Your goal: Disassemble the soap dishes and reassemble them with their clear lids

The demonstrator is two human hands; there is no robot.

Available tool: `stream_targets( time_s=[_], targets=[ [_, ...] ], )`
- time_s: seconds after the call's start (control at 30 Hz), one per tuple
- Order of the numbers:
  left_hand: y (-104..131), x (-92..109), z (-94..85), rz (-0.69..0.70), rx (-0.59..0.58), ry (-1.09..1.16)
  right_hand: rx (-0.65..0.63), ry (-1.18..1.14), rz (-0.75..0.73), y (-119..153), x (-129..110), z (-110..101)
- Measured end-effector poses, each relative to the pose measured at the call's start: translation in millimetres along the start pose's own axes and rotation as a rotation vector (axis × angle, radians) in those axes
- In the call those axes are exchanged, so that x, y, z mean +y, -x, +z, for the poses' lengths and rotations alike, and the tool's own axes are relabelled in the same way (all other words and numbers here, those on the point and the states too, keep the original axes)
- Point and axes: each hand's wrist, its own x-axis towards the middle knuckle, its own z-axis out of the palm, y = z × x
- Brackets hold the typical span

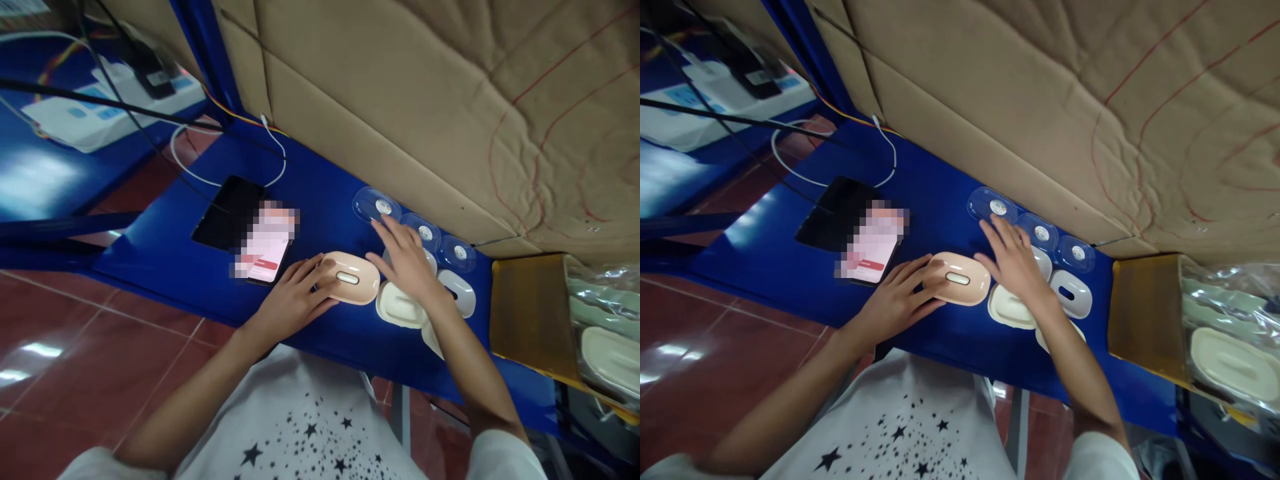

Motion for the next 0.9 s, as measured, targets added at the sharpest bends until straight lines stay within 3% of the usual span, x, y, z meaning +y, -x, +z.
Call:
stream_targets(
  time_s=[0.17,0.3,0.43,0.57,0.73,0.9],
  targets=[
    [-1,0,0.9,0.006,0.007,-0.006,-0.003,0.019,0.122,-52,46,11],
    [-3,2,-3.1,0.001,0.023,0.002,-0.025,-0.041,0.089,-62,48,12],
    [-4,1,-6.5,-0.044,0.058,0.102,0.003,-0.111,0.06,-44,28,-3],
    [-2,0,-6.1,-0.089,0.112,0.176,0.086,-0.2,0.039,-2,0,-13],
    [0,-3,-2.8,-0.109,0.142,0.245,0.031,-0.226,-0.009,43,-29,-2],
    [0,-7,0.0,-0.103,0.17,0.326,0.054,-0.156,-0.09,48,-45,8]
  ],
)
